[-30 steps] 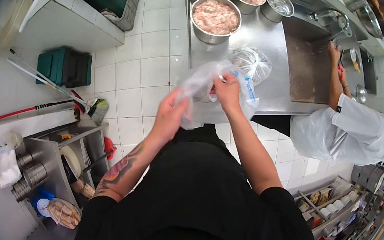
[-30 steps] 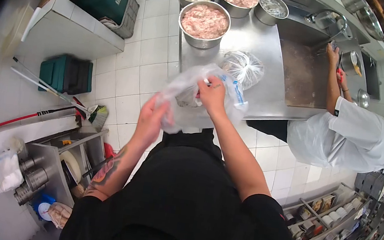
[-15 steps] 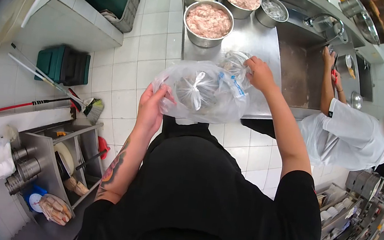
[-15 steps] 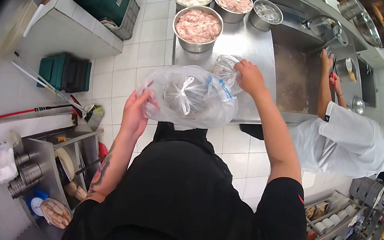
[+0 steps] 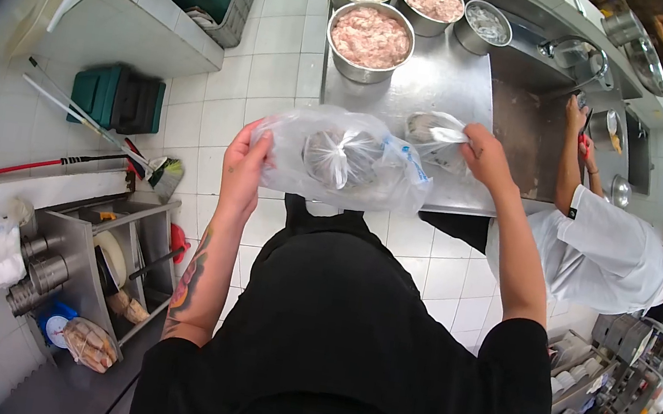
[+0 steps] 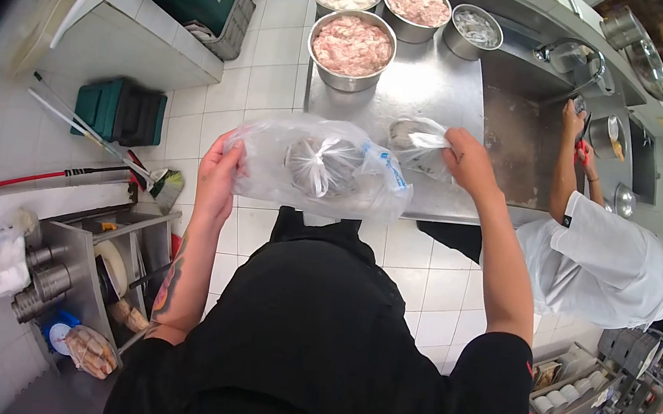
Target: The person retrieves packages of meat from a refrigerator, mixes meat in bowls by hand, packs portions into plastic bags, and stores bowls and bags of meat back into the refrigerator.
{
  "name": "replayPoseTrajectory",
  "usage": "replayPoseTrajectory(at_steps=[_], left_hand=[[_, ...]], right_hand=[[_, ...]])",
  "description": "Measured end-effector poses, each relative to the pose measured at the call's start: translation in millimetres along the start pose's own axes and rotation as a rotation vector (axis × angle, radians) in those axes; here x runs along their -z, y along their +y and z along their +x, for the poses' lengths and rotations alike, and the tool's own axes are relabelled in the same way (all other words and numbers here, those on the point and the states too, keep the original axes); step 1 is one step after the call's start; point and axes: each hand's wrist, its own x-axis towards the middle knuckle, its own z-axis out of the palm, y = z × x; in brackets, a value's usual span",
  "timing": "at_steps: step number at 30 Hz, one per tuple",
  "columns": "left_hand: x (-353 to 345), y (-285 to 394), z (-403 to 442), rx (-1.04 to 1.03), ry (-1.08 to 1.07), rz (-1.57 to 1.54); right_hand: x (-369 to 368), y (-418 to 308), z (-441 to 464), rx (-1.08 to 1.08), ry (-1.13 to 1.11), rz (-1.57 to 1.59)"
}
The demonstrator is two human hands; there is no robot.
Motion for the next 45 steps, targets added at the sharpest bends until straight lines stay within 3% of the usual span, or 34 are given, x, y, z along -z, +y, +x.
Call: replayPoseTrajectory(at_steps=[4,10,18,21,30,32,36,42,44,45], left_hand=[[3.1,-1.9,0.2,-0.040,0.086,0.131],[10.0,-7.5,30.2,-0.017,0.007,0.204],[26.5,-11.7,51.8,0.127,0.078,-0.060],[39.2,-13.9,57.4,0.184,0.045,-0.067],[14.6,-3.7,43.9,0.147,0.017,-0.158],[3.5,1.5,35.9,0.013,-0.095,-0.003],[-24.9,27.3,5.9,-0.016,-0.164,0.082],[-29.1,45.3,-12.7,-0.166,-0.223,0.063],[-28.0,45.8,-13.7,-0.172,-0.220,0.021],[-26.6,45.6,-15.0,-0.179,-0.209,-0.022]], right_hand=[[38.1,-35.3,-13.1,-0.032,0.141,0.100],[88.5,-121.2,-11.5,-0.167,0.067,0.230],[5.9,-177.4,20.5,-0.034,0.042,0.610],[-33.7,-178.0,32.6,0.105,0.011,0.581],[-53.3,-154.6,33.2,0.159,-0.154,0.389],[-50.1,-161.2,36.7,0.207,-0.118,0.347],[-61.4,-174.8,48.4,0.201,-0.021,0.165],[-96.7,-181.9,45.9,0.109,0.045,0.220],[-78.7,-174.7,31.8,0.080,0.023,0.318],[-70.9,-165.4,24.9,0.058,0.195,0.332]])
